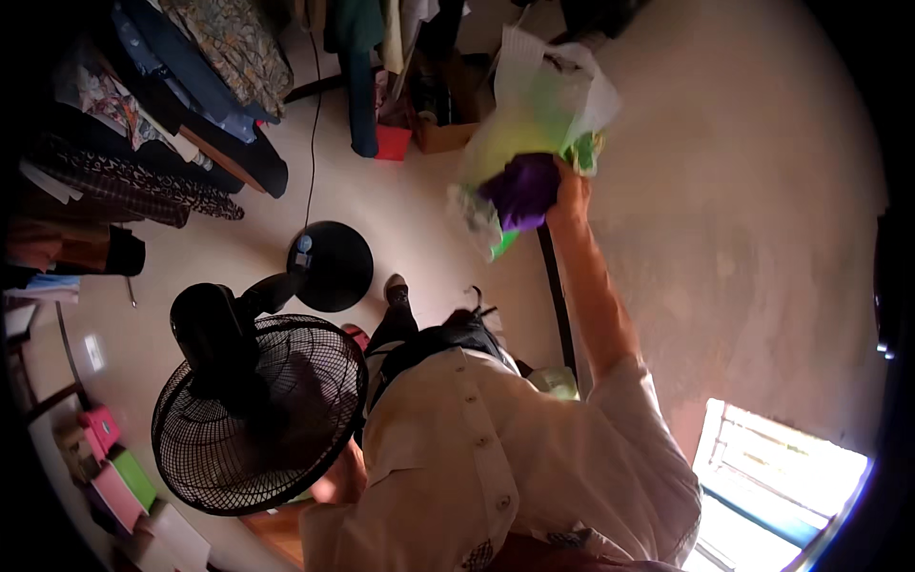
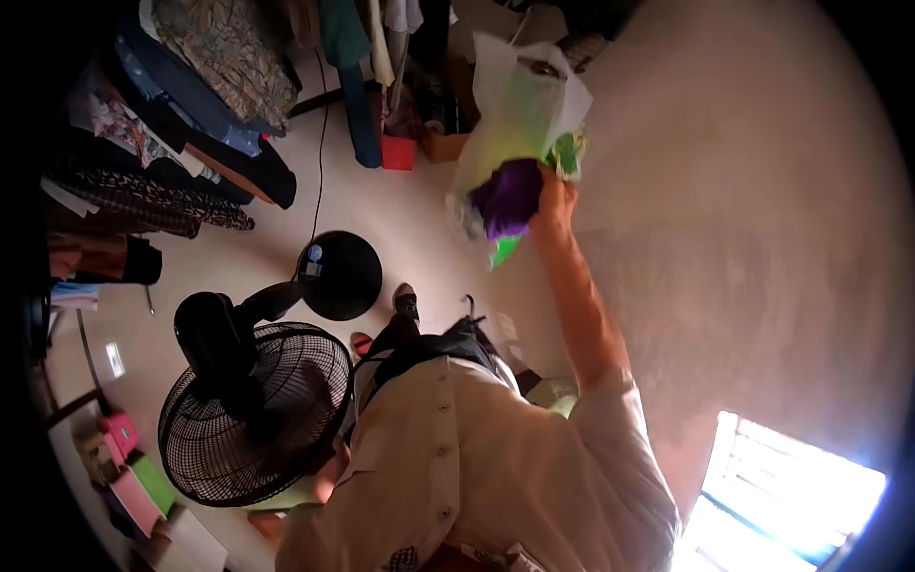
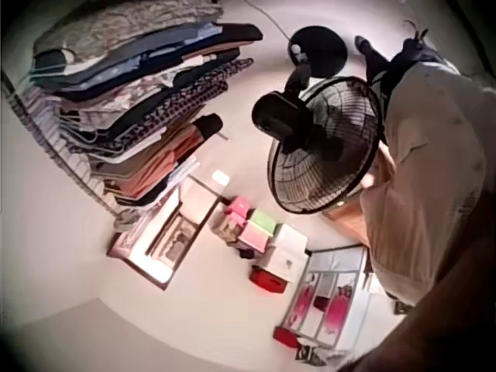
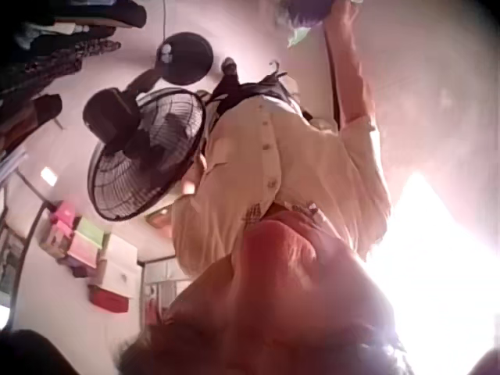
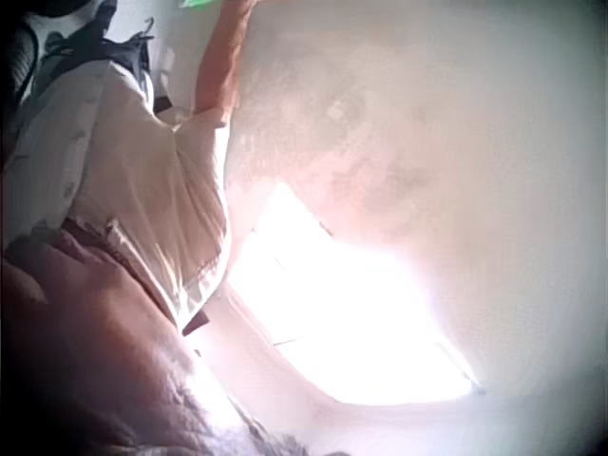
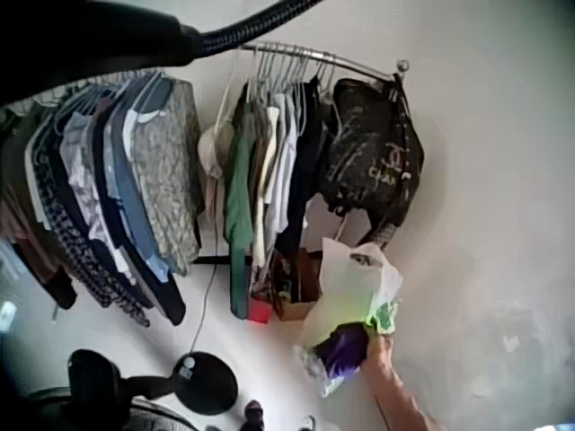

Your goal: The person wipes the exterior surfaces of several plastic storage bins and a suitcase using a purple cloth, moving items aside to reach each lid and side.

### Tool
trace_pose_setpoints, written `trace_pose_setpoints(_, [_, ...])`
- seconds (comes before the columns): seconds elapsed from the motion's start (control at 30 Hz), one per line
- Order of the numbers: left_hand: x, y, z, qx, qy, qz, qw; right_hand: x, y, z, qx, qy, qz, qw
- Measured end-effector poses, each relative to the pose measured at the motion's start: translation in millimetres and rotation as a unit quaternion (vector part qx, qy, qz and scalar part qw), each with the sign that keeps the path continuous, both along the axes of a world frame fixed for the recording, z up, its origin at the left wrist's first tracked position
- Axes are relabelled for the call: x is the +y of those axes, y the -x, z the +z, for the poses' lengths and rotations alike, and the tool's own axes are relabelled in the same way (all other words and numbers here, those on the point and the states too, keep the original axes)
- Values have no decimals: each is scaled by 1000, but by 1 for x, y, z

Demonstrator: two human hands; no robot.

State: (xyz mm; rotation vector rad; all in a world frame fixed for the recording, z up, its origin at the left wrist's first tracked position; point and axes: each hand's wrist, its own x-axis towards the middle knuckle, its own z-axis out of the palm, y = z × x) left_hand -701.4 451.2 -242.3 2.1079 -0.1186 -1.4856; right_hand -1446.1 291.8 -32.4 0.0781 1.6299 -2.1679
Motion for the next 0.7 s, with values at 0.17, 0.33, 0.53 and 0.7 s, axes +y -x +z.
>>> trace_pose_setpoints(0.17, [57,70,24,-38,-12,87,995,-128,76,-3,-53,-17,43,998])
trace_pose_setpoints(0.33, [103,219,26,-52,-28,165,984,-230,141,-49,-97,-69,85,989])
trace_pose_setpoints(0.53, [116,353,66,-135,-76,253,955,-252,221,-198,-130,-180,172,960])
trace_pose_setpoints(0.7, [85,403,91,-200,42,135,970,-166,157,-227,-67,-247,382,888])
